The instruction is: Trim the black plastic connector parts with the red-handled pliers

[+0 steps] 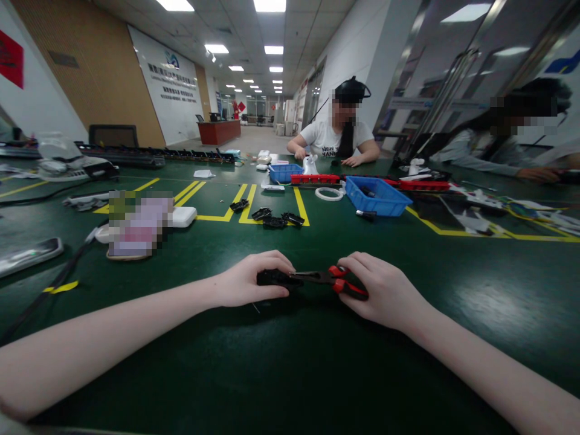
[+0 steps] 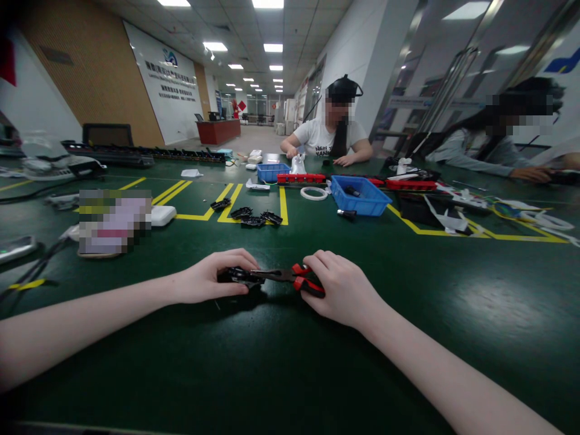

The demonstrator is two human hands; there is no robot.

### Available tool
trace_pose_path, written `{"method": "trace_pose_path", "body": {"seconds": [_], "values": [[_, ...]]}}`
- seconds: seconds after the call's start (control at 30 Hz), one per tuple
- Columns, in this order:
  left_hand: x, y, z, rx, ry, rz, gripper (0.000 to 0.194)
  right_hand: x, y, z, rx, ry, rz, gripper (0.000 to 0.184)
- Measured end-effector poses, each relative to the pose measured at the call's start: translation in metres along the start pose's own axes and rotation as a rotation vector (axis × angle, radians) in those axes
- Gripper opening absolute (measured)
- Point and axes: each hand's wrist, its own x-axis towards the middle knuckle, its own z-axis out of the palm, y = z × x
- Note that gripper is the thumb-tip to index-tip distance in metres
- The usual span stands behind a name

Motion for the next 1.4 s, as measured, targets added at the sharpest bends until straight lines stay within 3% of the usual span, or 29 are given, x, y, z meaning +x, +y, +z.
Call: {"method": "trace_pose_path", "body": {"seconds": [0.6,1.07,1.4], "values": [[-0.0012,-0.0003,0.0008,0.058,-0.024,-0.094,0.03,0.0038,-0.0053,0.001,-0.252,0.043,-0.063,0.027],[-0.0002,-0.0016,0.0009,0.045,-0.035,-0.062,0.031,0.004,0.0,0.0031,-0.099,-0.005,-0.025,0.027],[-0.0001,0.0,0.0015,0.05,-0.043,-0.094,0.03,0.003,0.0,0.004,-0.128,0.001,-0.028,0.026]]}}
